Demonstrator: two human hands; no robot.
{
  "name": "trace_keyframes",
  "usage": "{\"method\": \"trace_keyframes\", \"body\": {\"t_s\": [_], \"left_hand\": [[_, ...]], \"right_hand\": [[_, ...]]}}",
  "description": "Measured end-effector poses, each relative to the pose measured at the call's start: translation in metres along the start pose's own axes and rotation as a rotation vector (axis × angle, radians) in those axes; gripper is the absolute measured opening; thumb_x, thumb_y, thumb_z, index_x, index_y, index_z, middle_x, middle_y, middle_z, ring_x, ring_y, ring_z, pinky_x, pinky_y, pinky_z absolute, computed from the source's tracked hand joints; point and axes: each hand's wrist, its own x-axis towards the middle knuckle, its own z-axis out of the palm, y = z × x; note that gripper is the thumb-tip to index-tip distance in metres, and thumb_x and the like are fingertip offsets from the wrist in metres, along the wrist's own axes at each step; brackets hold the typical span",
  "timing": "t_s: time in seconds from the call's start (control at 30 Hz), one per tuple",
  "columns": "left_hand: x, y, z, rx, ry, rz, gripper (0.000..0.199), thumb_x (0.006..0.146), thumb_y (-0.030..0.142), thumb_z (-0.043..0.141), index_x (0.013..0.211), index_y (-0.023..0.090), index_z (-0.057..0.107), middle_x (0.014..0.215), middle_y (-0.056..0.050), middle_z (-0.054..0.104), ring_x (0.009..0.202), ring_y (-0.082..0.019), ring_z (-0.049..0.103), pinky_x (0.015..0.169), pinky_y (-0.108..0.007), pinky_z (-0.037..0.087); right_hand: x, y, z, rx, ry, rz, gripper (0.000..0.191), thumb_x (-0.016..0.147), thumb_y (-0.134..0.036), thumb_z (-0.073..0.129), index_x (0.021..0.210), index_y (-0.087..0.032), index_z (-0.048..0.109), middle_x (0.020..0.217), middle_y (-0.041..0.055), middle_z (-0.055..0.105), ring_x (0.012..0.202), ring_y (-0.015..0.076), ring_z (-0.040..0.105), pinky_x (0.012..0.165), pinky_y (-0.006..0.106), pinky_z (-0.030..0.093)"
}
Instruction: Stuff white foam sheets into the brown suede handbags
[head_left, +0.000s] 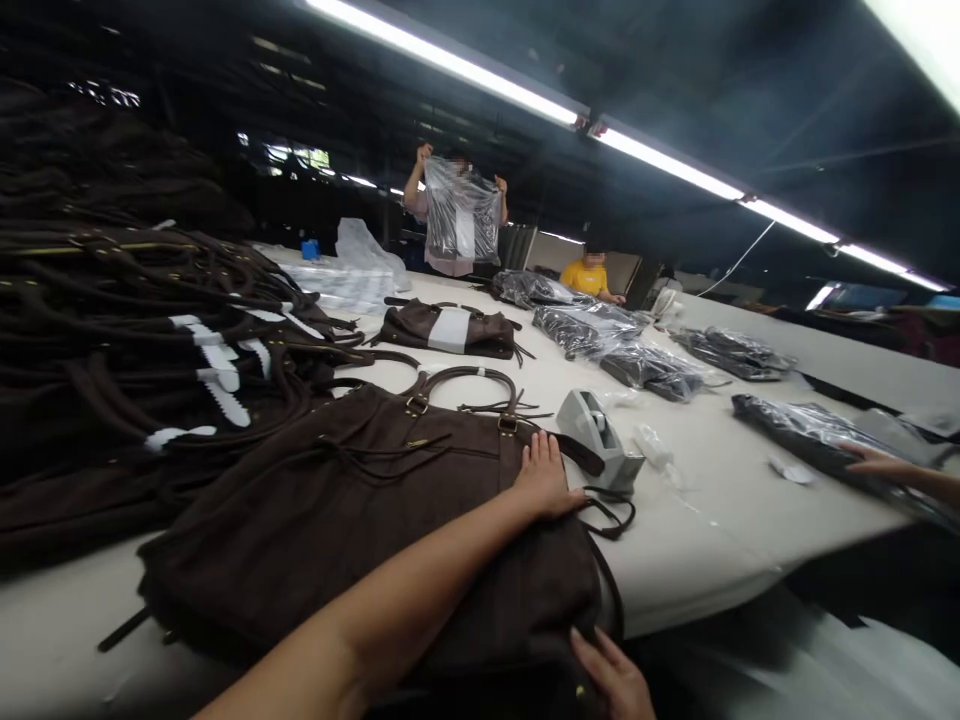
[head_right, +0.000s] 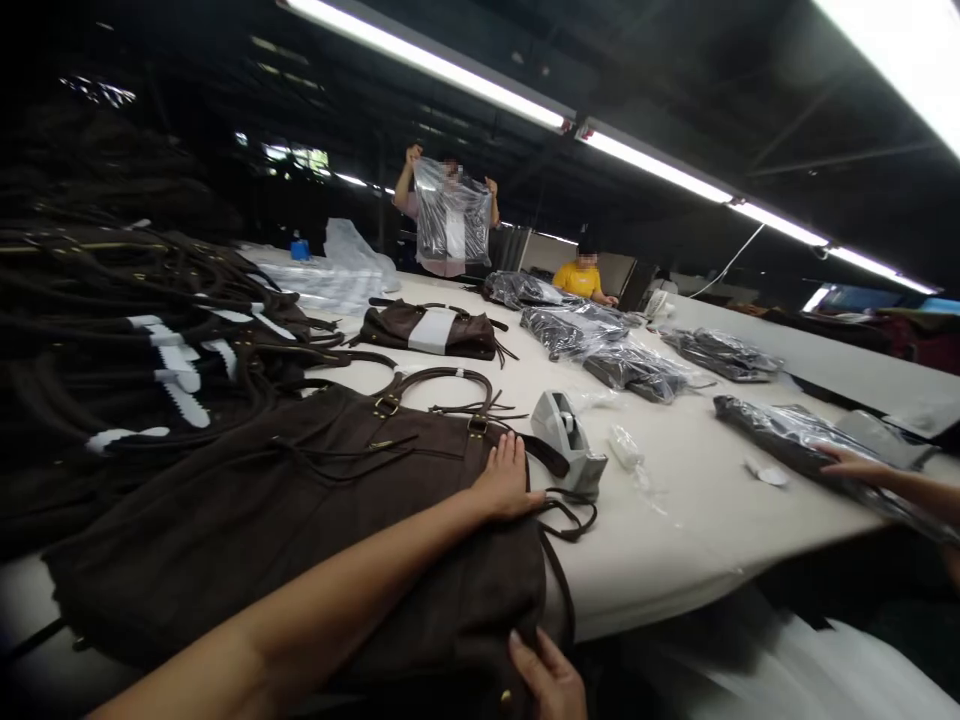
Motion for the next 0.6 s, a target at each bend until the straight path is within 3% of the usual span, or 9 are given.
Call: {"method": "trace_keyframes", "body": {"t_s": [0.07,0.17,0.2,0.3,0.4,0.47,0.53,0.6], "left_hand": [[0.005,-0.007,-0.012,-0.003,-0.020,-0.004,0.099,0.086,0.063,0.047,0.153,0.002,0.008,0.162,-0.021,0.001,0.151,-0.031,0.002,0.122,-0.044,0.015],[0.014,-0.025,-0.033,-0.003,-0.025,-0.044,0.073,0.093,0.056,0.045,0.152,0.017,0.026,0.163,-0.015,0.015,0.149,-0.033,0.016,0.119,-0.058,0.017],[0.015,-0.033,-0.040,-0.002,-0.028,-0.057,0.067,0.093,0.054,0.048,0.149,0.020,0.032,0.161,-0.014,0.022,0.147,-0.034,0.022,0.117,-0.061,0.019],[0.005,-0.057,-0.060,0.006,-0.067,-0.061,0.058,0.093,0.051,0.051,0.140,0.018,0.045,0.153,-0.014,0.037,0.140,-0.033,0.035,0.114,-0.062,0.026],[-0.028,-0.073,-0.076,-0.017,-0.154,0.022,0.059,0.092,0.058,0.045,0.132,0.015,0.055,0.144,-0.019,0.049,0.133,-0.033,0.046,0.109,-0.053,0.036],[-0.061,-0.080,-0.082,-0.061,-0.205,0.127,0.064,0.090,0.064,0.043,0.131,0.018,0.058,0.143,-0.017,0.052,0.134,-0.032,0.047,0.108,-0.043,0.038],[-0.098,-0.086,-0.082,-0.101,-0.237,0.226,0.070,0.087,0.068,0.045,0.140,0.024,0.051,0.151,-0.013,0.043,0.142,-0.030,0.037,0.114,-0.041,0.032],[-0.131,-0.096,-0.077,-0.114,-0.278,0.345,0.076,0.086,0.068,0.048,0.149,0.028,0.035,0.159,-0.011,0.028,0.148,-0.032,0.022,0.118,-0.049,0.021]], "right_hand": [[0.005,-0.031,0.012,-0.029,0.005,-0.029,0.044,0.051,-0.036,0.090,0.088,-0.016,0.076,0.077,0.0056,0.075,0.082,0.0274,0.072,0.072,0.033,0.057],[0.027,-0.071,0.028,-0.014,0.098,-0.195,0.042,0.044,-0.027,0.089,0.082,-0.016,0.075,0.068,0.0013,0.073,0.069,0.0220,0.070,0.065,0.028,0.055],[0.036,-0.079,0.031,-0.016,0.159,-0.228,0.039,0.041,-0.025,0.089,0.076,-0.016,0.074,0.063,0.0002,0.071,0.064,0.0203,0.068,0.061,0.027,0.053],[0.057,-0.087,0.032,-0.101,0.149,-0.262,0.032,0.042,-0.027,0.086,0.069,-0.017,0.073,0.058,0.0001,0.069,0.062,0.0205,0.066,0.058,0.028,0.052],[0.062,-0.084,0.025,-0.218,0.056,-0.259,0.036,0.047,-0.034,0.086,0.076,-0.016,0.075,0.057,0.0011,0.068,0.065,0.0231,0.067,0.060,0.032,0.053],[0.061,-0.083,0.019,-0.303,0.036,-0.284,0.049,0.050,-0.038,0.085,0.092,-0.014,0.075,0.061,0.0015,0.069,0.067,0.0226,0.067,0.063,0.033,0.053],[0.060,-0.084,0.014,-0.423,0.061,-0.351,0.072,0.054,-0.039,0.084,0.120,-0.013,0.067,0.069,0.0012,0.071,0.069,0.0206,0.065,0.066,0.032,0.053],[0.056,-0.085,0.011,-0.609,0.108,-0.447,0.090,0.062,-0.038,0.081,0.142,-0.015,0.048,0.080,0.0018,0.072,0.070,0.0188,0.064,0.070,0.033,0.053]]}}
